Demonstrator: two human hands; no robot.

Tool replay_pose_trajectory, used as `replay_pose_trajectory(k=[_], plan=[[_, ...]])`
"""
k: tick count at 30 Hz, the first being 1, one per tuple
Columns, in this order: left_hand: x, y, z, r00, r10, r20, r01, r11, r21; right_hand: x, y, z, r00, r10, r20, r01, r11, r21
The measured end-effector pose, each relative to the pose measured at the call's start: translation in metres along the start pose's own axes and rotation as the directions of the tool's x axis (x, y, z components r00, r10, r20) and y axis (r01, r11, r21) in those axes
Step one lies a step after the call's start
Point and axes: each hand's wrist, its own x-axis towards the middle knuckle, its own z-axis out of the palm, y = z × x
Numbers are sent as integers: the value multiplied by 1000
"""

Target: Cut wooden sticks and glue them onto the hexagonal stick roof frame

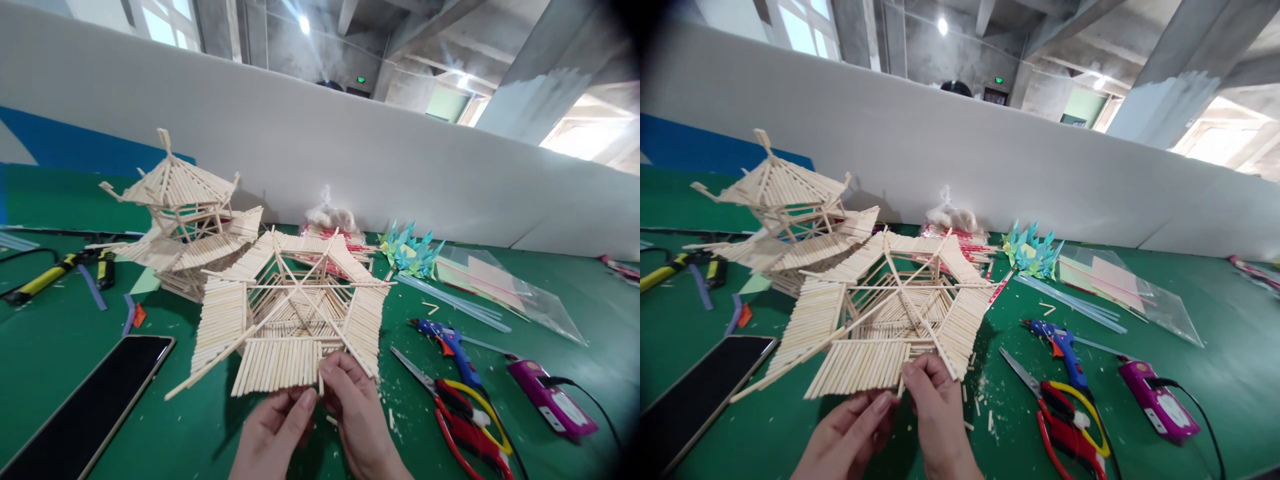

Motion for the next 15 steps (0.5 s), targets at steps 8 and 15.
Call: replay_pose_trajectory(k=[8,15], plan=[[1,4,8,998,-24,51,25,999,-21,2,-4,3,1000,-7,-14,7,1000,-2],[3,1,7,999,-25,24,26,999,-41,2,-5,4,1000,-9,-28,8,1000,-9]])
